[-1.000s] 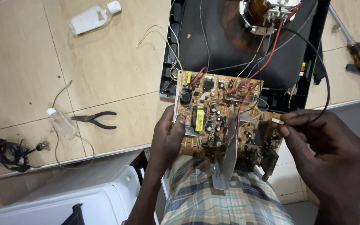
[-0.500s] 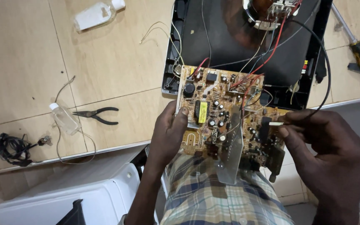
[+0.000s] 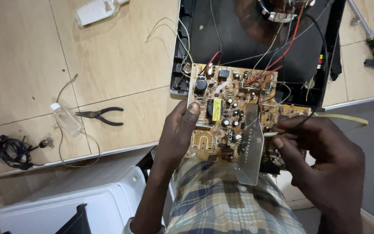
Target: Organizing and connecting internal wire harnesses and connectors to a circuit board during an appliance repair.
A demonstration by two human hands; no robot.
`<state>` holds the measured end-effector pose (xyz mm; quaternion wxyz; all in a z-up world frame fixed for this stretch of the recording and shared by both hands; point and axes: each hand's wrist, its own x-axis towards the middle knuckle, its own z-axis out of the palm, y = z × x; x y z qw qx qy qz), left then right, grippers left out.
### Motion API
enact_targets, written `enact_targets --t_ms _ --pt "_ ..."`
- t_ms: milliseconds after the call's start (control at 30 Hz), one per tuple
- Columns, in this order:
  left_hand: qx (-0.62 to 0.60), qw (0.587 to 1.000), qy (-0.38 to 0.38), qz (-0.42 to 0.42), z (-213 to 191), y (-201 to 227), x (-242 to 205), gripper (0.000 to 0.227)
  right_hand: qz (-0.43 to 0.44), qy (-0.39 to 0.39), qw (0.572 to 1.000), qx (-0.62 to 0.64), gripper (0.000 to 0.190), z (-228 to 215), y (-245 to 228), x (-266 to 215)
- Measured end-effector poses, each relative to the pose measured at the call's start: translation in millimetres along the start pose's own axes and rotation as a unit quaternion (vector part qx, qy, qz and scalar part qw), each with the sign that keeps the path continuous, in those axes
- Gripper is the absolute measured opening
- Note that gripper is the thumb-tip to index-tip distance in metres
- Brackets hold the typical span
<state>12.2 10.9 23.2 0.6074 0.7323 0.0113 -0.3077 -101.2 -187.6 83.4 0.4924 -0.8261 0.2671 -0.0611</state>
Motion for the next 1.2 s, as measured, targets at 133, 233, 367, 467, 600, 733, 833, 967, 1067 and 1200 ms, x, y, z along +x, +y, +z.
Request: enact_targets --t_ms 133,233,367,467,600,733,833,967,1067,1200 --pt "-0.026 1.000 -0.002 -0.006 1 -4 -1 0.045 -0.012 -0.015 1.000 -0.020 0.025 1 1 -2" --pt "-0.039 0.999 -0.003 -0.001 2 -11 -2 0.045 -0.014 -0.014 1.000 -0.018 0.026 1 -1 -4" --pt "-0.032 0.985 0.030 -0.169 1 4 -7 0.107 -0.019 -0.017 0.999 -0.028 0.025 0 0 -4" --pt "-0.143 0.984 -0.009 -0.104 3 25 -15 0.077 -0.037 -0.029 0.998 -0.050 0.025 -1 1 -3" --pt "-0.196 0.979 -0.051 -0.011 2 5 -16 0.078 -0.061 -0.043 0.996 -0.042 0.024 0 -1 -2" --pt "-0.185 0.975 0.012 -0.119 3 -13 -16 0.098 -0.041 -0.044 0.998 -0.017 0.024 -1 1 -1" --pt "-0.187 0.970 0.019 -0.151 4 -15 -18 0.103 -0.052 -0.046 0.997 -0.023 0.024 -2 0 0" --pt "-0.204 0.968 0.021 -0.146 5 -16 -19 0.102 -0.052 -0.047 0.997 -0.032 0.025 -5 1 1" --pt "-0.226 0.961 0.019 -0.158 6 -14 -20 0.105 -0.048 -0.050 0.998 0.004 0.029 -4 7 1" --pt "-0.234 0.962 0.022 -0.141 8 -22 -18 0.105 -0.073 -0.060 0.995 -0.020 0.027 -7 5 3"
